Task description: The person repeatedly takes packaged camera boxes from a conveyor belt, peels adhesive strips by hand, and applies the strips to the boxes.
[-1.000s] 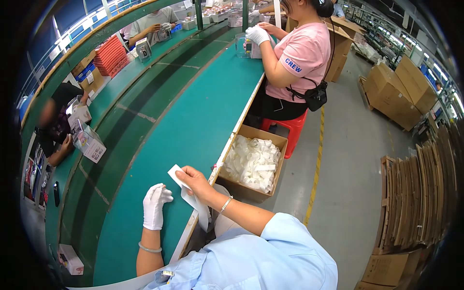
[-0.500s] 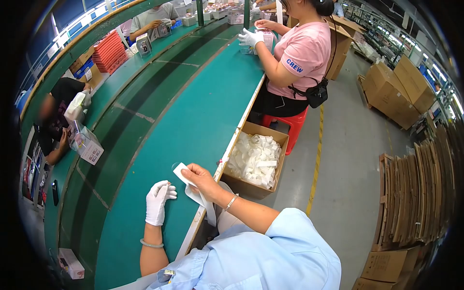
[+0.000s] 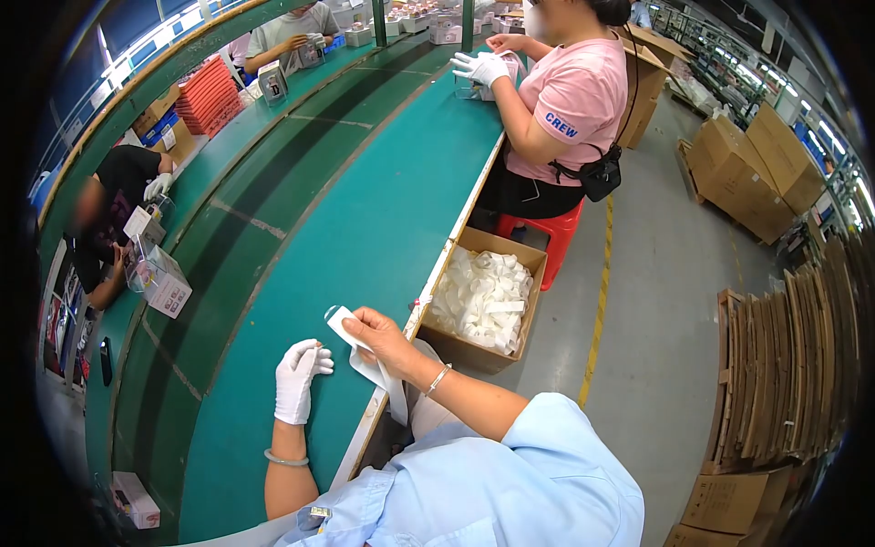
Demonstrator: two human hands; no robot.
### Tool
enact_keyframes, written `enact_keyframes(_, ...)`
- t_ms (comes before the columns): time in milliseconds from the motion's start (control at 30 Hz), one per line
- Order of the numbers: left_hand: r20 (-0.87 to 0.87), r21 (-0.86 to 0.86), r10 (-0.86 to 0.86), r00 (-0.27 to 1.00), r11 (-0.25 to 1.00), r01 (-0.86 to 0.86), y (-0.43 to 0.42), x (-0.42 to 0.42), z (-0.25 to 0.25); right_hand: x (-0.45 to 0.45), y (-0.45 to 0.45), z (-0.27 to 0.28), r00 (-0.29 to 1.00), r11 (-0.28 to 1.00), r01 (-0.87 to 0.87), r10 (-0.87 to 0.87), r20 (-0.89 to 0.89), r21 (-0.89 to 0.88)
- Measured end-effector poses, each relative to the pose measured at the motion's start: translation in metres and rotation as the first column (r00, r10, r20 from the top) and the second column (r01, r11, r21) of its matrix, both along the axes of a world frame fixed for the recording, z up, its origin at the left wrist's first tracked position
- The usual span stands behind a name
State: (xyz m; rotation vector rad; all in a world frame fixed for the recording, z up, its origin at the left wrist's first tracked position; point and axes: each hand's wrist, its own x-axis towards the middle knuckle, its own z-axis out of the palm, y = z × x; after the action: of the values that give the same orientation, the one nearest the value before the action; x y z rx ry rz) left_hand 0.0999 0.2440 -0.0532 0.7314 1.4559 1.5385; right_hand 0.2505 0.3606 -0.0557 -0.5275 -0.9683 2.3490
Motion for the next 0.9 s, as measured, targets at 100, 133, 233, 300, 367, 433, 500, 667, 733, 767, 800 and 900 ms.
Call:
enact_keyframes(100,-0.006,-0.001,0.002,1.000,1.000,-0.002,-0.0009,0.0008,0.0008,0.0004,-0.0009,0.0004,1.000,1.000,0.001,-0.001,-0.009,0.000)
enact_keyframes(133,-0.007,-0.001,0.002,1.000,1.000,-0.002,-0.0010,0.0009,0.0009,0.0004,-0.0009,0.0004,1.000,1.000,0.004,-0.004,-0.006,0.004)
enact_keyframes(233,-0.006,-0.001,0.000,1.000,1.000,0.000,-0.0012,0.0007,0.0005,0.0004,-0.0011,-0.0006,1.000,1.000,0.008,-0.008,-0.007,0.011)
enact_keyframes(300,-0.005,0.004,-0.001,1.000,1.000,0.001,0.0022,0.0018,0.0007,0.0017,0.0022,-0.0004,1.000,1.000,0.008,-0.008,-0.008,0.014)
enact_keyframes(367,-0.005,0.011,0.000,1.000,1.000,0.000,0.0013,0.0020,0.0012,0.0015,0.0014,0.0003,1.000,1.000,0.007,-0.006,-0.004,0.015)
enact_keyframes(433,-0.008,0.008,-0.005,1.000,1.000,0.005,0.0015,0.0026,0.0023,0.0016,0.0016,-0.0008,1.000,1.000,0.004,-0.004,-0.005,0.015)
enact_keyframes(500,-0.005,0.012,-0.008,1.000,1.000,0.008,0.0013,0.0005,-0.0018,0.0007,0.0020,-0.0022,1.000,1.000,0.000,0.000,-0.006,0.020)
enact_keyframes(667,0.006,0.016,-0.012,1.000,1.000,0.012,0.0019,0.0002,0.0001,0.0009,0.0019,-0.0013,1.000,1.000,-0.002,0.002,-0.009,0.023)
enact_keyframes(733,-0.001,0.013,-0.010,1.000,1.000,0.011,0.0013,0.0005,-0.0002,0.0019,0.0006,-0.0014,1.000,1.000,-0.001,0.001,-0.023,0.018)
enact_keyframes(767,-0.005,0.013,-0.009,1.000,1.000,0.009,0.0018,0.0001,-0.0005,0.0019,0.0008,-0.0017,0.999,1.000,0.003,-0.003,-0.038,0.010)
enact_keyframes(800,-0.003,0.012,-0.008,1.000,1.000,0.008,0.0021,-0.0002,-0.0005,0.0020,0.0009,-0.0021,0.999,1.000,0.002,-0.001,-0.043,0.010)
enact_keyframes(900,-0.004,0.004,0.004,1.000,1.000,-0.004,0.0030,0.0010,0.0023,0.0042,0.0013,-0.0030,0.999,1.000,-0.008,0.009,-0.043,0.015)
